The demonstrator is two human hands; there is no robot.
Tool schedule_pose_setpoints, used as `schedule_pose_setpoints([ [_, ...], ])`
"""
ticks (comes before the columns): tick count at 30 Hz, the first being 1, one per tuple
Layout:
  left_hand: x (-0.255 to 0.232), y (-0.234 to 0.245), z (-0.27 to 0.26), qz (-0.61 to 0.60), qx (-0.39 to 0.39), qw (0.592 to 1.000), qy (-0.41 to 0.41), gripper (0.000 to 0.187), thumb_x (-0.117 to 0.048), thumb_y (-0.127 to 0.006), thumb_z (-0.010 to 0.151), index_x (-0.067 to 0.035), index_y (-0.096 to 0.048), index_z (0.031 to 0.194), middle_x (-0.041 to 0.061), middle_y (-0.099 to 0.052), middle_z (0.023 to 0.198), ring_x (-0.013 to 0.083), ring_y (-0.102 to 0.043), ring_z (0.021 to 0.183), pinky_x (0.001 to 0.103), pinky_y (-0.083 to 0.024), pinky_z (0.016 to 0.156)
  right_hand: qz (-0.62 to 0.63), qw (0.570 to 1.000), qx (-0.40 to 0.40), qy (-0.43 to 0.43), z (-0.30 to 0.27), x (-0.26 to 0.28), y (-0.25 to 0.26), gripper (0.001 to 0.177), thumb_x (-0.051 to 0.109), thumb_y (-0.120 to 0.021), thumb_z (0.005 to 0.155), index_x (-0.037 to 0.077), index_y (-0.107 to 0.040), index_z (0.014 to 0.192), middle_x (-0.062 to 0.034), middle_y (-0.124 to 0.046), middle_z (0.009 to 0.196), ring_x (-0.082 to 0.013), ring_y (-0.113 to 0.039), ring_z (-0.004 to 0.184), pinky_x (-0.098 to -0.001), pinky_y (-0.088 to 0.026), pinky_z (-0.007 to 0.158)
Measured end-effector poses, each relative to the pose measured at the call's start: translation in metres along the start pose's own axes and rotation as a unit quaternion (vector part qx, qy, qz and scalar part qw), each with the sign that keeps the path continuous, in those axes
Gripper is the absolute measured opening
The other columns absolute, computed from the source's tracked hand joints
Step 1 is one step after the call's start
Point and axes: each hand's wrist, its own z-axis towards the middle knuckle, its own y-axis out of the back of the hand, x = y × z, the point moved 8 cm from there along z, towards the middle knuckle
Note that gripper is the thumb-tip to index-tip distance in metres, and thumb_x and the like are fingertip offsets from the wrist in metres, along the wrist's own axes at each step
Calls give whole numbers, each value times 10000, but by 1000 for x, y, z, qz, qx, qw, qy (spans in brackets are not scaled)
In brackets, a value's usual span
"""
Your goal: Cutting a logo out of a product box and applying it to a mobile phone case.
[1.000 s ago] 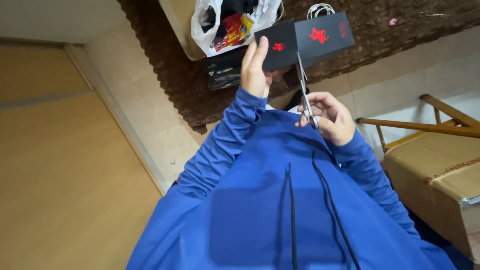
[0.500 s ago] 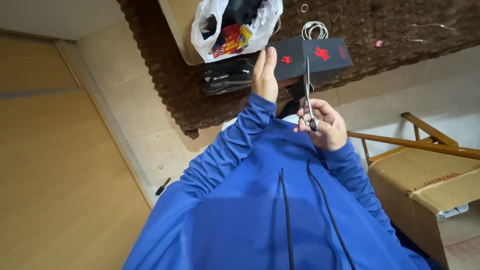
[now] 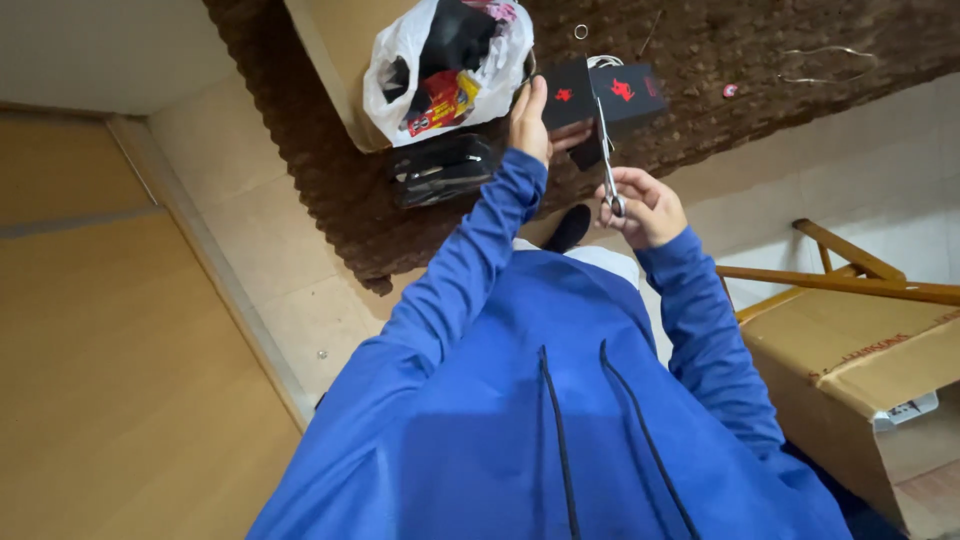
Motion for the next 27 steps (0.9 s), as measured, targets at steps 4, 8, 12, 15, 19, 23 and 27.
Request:
schedule_pose_setpoints([
  [4,17,-7,49,6,-17,999,38,488,-499,-467,998,-148,-480,1337,164,-688,1108,371,-760,837,531,-667,705,34,999,-3,5,20,-10,42,440,-16,-614,970,-25,-519,1400,-179,-668,1202,-232,-688,929,-413,-596,873],
  [8,46,10,111,110,-23,993,38,542,-551,-422,1005,-85,-490,1272,272,-717,1027,367,-762,666,477,-644,531,73,997,-33,14,27,-39,99,415,-8,-609,977,-10,-526,1384,-175,-667,1197,-243,-689,910,-439,-608,870],
  [12,34,20,146,259,-153,954,0,623,-612,-562,832,-138,-472,1227,154,-726,1033,307,-771,607,456,-638,455,73,996,-60,2,26,-50,135,414,6,-610,972,9,-527,1377,-166,-668,1172,-235,-689,896,-443,-616,846],
  [15,45,72,178,540,-179,786,-242,898,-765,-649,923,-24,-430,1382,147,-730,1040,251,-759,888,401,-611,800,14,998,-51,-23,-5,-33,118,390,27,-609,984,1,-539,1367,-129,-665,1163,-199,-683,910,-396,-609,856],
  [19,72,43,124,572,-62,814,83,914,-785,-567,871,-12,-632,1354,171,-737,1160,289,-711,957,415,-590,824,-135,991,1,-1,-32,2,120,407,27,-624,963,-3,-554,1362,-83,-644,1131,-145,-652,937,-324,-571,874],
  [23,110,-26,26,283,113,902,305,891,-633,-582,891,-73,-374,1551,168,-655,1356,230,-658,1165,360,-508,976,-290,952,71,-61,-78,39,92,456,38,-665,902,14,-578,1349,-43,-638,1022,-101,-628,914,-280,-542,865],
  [27,127,-56,5,74,275,934,217,733,-341,-726,1008,26,-398,1551,165,-579,1452,233,-609,1297,400,-502,1125,-431,894,80,-92,-110,88,59,475,53,-682,860,51,-609,1329,-29,-686,951,-105,-665,878,-301,-543,859],
])
